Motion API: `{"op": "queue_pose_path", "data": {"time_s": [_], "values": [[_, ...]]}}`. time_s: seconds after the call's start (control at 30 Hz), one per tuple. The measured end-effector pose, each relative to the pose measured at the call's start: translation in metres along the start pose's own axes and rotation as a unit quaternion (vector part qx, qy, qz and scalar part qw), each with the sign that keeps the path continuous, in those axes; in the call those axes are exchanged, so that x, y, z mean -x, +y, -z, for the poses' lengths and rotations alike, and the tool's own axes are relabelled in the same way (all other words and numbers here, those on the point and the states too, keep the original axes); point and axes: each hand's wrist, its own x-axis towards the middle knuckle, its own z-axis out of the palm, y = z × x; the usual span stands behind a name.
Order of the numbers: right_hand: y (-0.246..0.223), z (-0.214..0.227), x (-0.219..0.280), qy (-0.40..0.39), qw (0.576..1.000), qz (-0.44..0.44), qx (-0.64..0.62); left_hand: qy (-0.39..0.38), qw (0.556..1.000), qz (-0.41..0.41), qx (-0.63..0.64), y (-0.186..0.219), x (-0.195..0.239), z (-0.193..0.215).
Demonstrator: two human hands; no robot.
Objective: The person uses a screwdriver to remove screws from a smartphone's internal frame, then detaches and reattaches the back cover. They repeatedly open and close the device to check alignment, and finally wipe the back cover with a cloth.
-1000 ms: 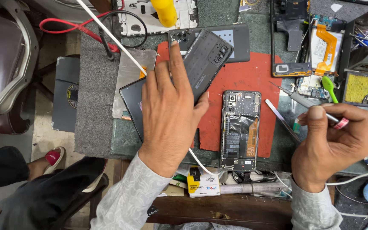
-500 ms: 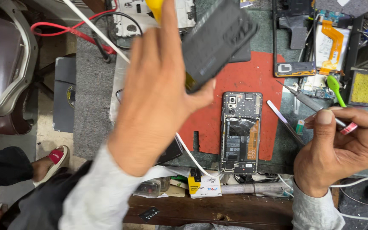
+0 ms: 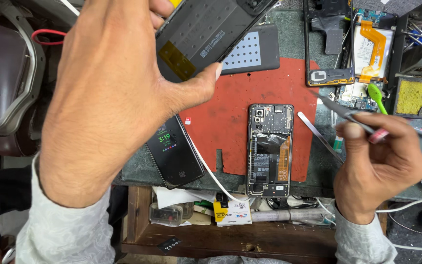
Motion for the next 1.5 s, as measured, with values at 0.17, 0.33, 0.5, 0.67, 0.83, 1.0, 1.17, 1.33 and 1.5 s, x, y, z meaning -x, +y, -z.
{"op": "queue_pose_path", "data": {"time_s": [0.17, 0.33, 0.5, 0.67, 0.83, 1.0, 1.17, 1.33, 1.5], "values": [[-0.022, -0.025, -0.02, -0.107, 0.993, -0.017, 0.047, 0.015, 1.0, 0.023, -0.004, -0.002, 0.013, -0.008], [-0.023, -0.049, -0.033, -0.21, 0.974, 0.05, 0.071, 0.019, 0.998, 0.061, 0.012, -0.003, 0.028, -0.012], [-0.023, -0.053, -0.033, -0.206, 0.977, 0.002, 0.055, 0.016, 0.996, 0.083, 0.004, -0.005, 0.037, -0.018], [-0.024, -0.056, -0.033, -0.209, 0.977, 0.019, 0.037, 0.017, 0.994, 0.103, 0.009, -0.005, 0.04, -0.021], [-0.022, -0.06, -0.033, -0.217, 0.974, 0.027, 0.053, 0.024, 0.993, 0.11, 0.018, -0.001, 0.042, -0.026], [-0.026, -0.052, -0.035, -0.198, 0.977, 0.06, 0.048, 0.029, 0.994, 0.104, 0.03, 0.003, 0.043, -0.032], [-0.03, -0.024, -0.029, -0.096, 0.994, 0.019, 0.042, 0.01, 0.995, 0.089, 0.033, 0.009, 0.045, -0.054], [-0.019, 0.008, -0.019, -0.025, 1.0, 0.007, -0.005, -0.011, 0.996, 0.084, 0.017, 0.012, 0.046, -0.082], [-0.006, 0.022, -0.008, -0.007, 0.999, -0.001, -0.036, -0.034, 0.995, 0.088, 0.02, 0.014, 0.042, -0.094]]}}
